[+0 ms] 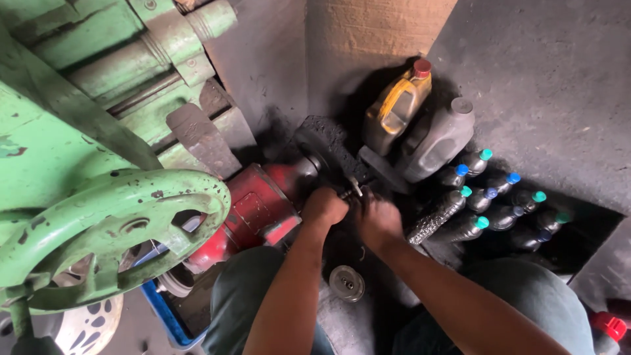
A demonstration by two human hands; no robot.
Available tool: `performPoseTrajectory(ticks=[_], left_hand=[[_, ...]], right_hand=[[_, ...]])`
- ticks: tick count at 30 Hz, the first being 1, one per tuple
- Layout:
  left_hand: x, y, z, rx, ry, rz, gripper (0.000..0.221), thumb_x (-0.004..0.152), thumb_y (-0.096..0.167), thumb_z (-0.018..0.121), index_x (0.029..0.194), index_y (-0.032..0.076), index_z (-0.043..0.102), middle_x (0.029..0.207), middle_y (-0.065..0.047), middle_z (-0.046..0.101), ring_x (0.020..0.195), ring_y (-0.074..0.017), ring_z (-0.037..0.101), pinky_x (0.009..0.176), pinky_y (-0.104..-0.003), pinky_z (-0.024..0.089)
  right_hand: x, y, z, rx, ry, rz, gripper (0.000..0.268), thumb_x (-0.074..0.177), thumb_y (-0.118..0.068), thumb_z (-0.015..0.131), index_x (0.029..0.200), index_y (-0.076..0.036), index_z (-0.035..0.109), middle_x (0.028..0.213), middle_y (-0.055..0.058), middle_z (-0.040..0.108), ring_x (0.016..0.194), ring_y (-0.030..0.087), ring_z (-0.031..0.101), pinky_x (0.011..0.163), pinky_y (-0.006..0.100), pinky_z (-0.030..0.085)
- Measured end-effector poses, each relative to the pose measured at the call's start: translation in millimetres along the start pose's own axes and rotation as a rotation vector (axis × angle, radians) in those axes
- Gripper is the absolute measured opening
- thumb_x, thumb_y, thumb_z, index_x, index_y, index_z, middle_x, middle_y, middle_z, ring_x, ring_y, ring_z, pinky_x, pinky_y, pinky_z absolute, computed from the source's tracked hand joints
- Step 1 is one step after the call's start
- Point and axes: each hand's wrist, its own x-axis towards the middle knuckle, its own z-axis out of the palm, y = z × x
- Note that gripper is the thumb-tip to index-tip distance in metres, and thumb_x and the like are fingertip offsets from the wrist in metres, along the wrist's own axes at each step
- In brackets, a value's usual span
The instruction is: Using a mechanical grinder to smooth and shape a motorcycle crankshaft part.
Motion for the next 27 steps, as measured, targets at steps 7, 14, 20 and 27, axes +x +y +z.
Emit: performPoseTrajectory(ticks=[7,14,20,27], left_hand=[[-23.8,10.0,-13.2,-0.013,0.057,-0.1,0.035,0.085,0.037,0.065,0.102,0.011,0.08,0.111,-0.019,0.074,0.109,-0.0375,0.07,0.092,-0.047,0.057],[-11.0,4.0,-8.8,-0.054,0.053,-0.046,0.034,0.09,0.037,0.062,0.101,0.009,0.079,0.11,-0.022,0.072,0.107,-0.0419,0.068,0.091,-0.05,0.055],[-13.5,4.5,-2.8,-0.006,0.144,-0.051,0.028,0.083,0.031,0.067,0.097,0.011,0.08,0.105,-0.018,0.075,0.102,-0.0395,0.071,0.089,-0.049,0.058],[-23.6,9.6,-15.6,0.011,0.148,-0.084,0.026,0.082,0.029,0.069,0.098,0.012,0.08,0.107,-0.018,0.075,0.104,-0.0369,0.072,0.089,-0.047,0.059]], right_hand=[[49.2,-52.3,-67.0,-0.096,-0.226,0.176,0.035,0.1,-0.043,0.06,0.102,-0.009,0.069,0.087,0.019,0.073,0.081,0.039,0.071,0.072,0.05,0.056],[3.8,-17.5,-20.5,0.052,0.205,0.028,0.054,0.096,-0.037,0.062,0.12,0.012,0.061,0.104,0.033,0.068,0.088,0.047,0.067,0.075,0.052,0.056],[9.6,-9.2,-12.0,0.021,-0.105,0.145,0.036,0.095,-0.034,0.057,0.103,0.0,0.066,0.093,0.025,0.071,0.084,0.043,0.069,0.075,0.053,0.055],[53.1,-58.6,-78.6,-0.147,-0.222,0.258,0.048,0.099,-0.051,0.059,0.087,-0.005,0.069,0.076,0.02,0.069,0.074,0.042,0.069,0.069,0.052,0.056]])
